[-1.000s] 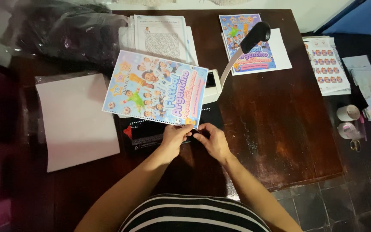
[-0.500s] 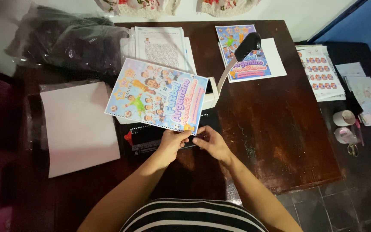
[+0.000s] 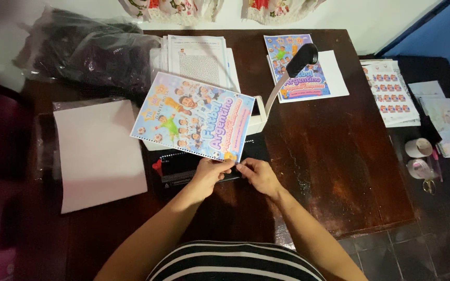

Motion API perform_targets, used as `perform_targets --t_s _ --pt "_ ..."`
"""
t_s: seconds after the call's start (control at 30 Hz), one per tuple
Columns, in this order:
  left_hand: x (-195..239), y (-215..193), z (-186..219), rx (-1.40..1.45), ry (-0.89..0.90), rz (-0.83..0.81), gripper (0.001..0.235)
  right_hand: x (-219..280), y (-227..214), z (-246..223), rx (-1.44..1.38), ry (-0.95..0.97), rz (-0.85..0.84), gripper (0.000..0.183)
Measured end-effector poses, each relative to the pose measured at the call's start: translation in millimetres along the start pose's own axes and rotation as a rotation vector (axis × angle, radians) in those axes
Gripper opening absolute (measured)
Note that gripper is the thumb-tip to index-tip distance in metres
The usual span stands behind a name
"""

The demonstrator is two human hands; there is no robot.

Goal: The person aligns a printed cover sheet on a desktop binding machine and secures it with a spiral coil. They then use scissors to trim the coil ends and place a dark cover sheet on the machine, preparing to bind another unit.

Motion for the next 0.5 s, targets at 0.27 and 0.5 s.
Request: perform_targets --t_s 0.27,0.5 --pt "-3 3 -12 -0.078 0.139 -0.081 0.019 -3 3 0 0.089 0.087 0.021 0.042" --pt "-6 -1 -24 -0.022 -0.002 0.019 0.02 5 8 15 -0.407 0.033 -0.008 0.02"
Point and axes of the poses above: each hand's wrist, its own x-axis away from the middle knuckle, its own y-axis out of the palm, z = x × y, the point moved 5 cm from there along -x, towards the middle knuckle, and after that the axes turned 6 degrees about -y, right-handed, at the moved point
